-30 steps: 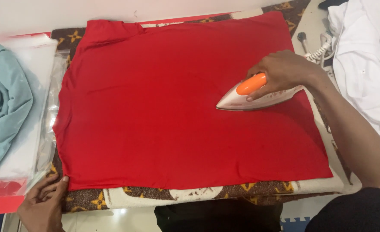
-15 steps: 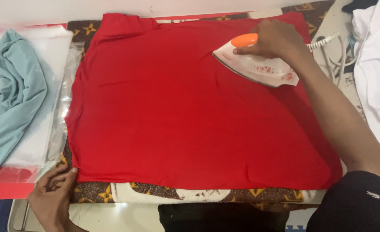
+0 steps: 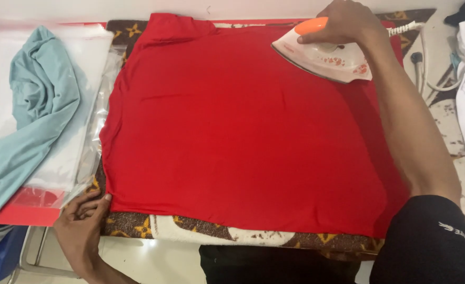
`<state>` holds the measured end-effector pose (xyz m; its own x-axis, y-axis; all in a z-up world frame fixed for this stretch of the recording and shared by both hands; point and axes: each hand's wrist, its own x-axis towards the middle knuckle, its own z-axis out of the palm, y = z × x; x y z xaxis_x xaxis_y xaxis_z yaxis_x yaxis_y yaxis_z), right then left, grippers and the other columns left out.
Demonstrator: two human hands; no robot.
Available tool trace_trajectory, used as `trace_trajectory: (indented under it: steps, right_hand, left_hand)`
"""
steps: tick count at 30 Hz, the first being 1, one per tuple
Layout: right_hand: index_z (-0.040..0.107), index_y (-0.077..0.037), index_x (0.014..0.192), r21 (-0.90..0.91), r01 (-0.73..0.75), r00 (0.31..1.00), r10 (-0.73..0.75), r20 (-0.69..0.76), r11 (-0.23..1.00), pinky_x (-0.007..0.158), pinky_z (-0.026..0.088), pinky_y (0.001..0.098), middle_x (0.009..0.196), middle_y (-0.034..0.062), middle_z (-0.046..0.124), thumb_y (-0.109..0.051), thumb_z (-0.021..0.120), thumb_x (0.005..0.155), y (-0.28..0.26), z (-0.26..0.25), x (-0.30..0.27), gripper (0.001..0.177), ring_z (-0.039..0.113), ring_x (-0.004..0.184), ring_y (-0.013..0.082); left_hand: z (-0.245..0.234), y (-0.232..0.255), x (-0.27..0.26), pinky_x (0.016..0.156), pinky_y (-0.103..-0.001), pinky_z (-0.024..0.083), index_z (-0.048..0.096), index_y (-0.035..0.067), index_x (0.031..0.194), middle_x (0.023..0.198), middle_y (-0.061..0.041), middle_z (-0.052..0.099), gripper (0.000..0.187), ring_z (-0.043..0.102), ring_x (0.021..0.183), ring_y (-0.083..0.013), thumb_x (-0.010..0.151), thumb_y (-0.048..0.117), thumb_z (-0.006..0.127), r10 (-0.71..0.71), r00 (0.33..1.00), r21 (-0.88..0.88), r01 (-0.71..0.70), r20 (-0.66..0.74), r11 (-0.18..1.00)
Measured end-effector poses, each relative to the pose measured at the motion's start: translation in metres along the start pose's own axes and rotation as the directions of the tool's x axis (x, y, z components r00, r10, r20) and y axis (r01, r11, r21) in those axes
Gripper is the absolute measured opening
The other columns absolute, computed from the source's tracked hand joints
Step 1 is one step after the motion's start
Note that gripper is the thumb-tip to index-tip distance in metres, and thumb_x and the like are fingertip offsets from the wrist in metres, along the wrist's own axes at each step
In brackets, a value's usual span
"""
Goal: Ironing a red garment on an ironing board to remove wrinkles and then folding it.
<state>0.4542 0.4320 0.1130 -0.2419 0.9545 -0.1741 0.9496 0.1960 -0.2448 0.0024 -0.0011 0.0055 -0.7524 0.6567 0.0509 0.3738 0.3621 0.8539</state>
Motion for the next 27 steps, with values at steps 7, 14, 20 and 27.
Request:
trace_trajectory:
  steps: [7, 14, 20, 27]
  right_hand:
    - [0.078, -0.010, 0.099, -0.220, 0.216, 0.964, -0.171, 0.205, 0.951, 0.064, 0.039, 0.0448, 0.077, 0.0133, 0.071, -0.066, 0.070, 0.083, -0.033, 0.009, -0.088, 0.059, 0.063, 0.074, 0.0339]
    - [0.074, -0.038, 0.122, -0.293, 0.316, 0.908, -0.198, 0.368, 0.903, 0.063, 0.043, 0.0341, 0.077, -0.0042, 0.078, -0.074, 0.067, 0.076, -0.041, 0.029, -0.163, 0.059, 0.065, 0.068, 0.0195]
    - [0.078, -0.032, 0.113, -0.311, 0.250, 0.938, -0.149, 0.314, 0.917, 0.062, 0.040, 0.0366, 0.067, 0.0019, 0.071, -0.075, 0.064, 0.078, -0.052, 0.026, -0.150, 0.057, 0.060, 0.067, 0.0234]
    - [0.068, -0.006, 0.076, -0.217, 0.128, 0.992, -0.121, 0.049, 0.968, 0.055, 0.043, 0.0440, 0.066, 0.0109, 0.067, -0.072, 0.070, 0.086, -0.065, 0.029, -0.083, 0.067, 0.061, 0.063, 0.0310]
  left_hand:
    - [-0.001, -0.001, -0.001, 0.074, -0.023, 0.053, 0.074, -0.001, 0.117, 0.086, -0.013, 0.070, 0.027, 0.062, 0.077, -0.0125, 0.095, 0.013, 0.082, 0.007, 1.000, 0.001, -0.007, 0.020, 1.000]
    - [-0.003, -0.002, 0.000, 0.077, -0.024, 0.055, 0.074, -0.002, 0.118, 0.087, -0.014, 0.071, 0.028, 0.064, 0.078, -0.0134, 0.094, 0.011, 0.081, -0.001, 1.000, -0.041, 0.002, 0.028, 0.999]
    - [-0.002, 0.000, 0.003, 0.073, -0.021, 0.052, 0.075, 0.000, 0.114, 0.081, -0.010, 0.069, 0.027, 0.060, 0.073, -0.0095, 0.092, 0.013, 0.082, -0.050, 0.999, -0.042, 0.050, 0.009, 0.998]
    - [-0.003, 0.002, 0.003, 0.076, -0.025, 0.054, 0.076, 0.001, 0.113, 0.081, -0.011, 0.072, 0.027, 0.063, 0.074, -0.0117, 0.090, 0.014, 0.082, -0.050, 0.999, -0.002, 0.050, 0.019, 0.999]
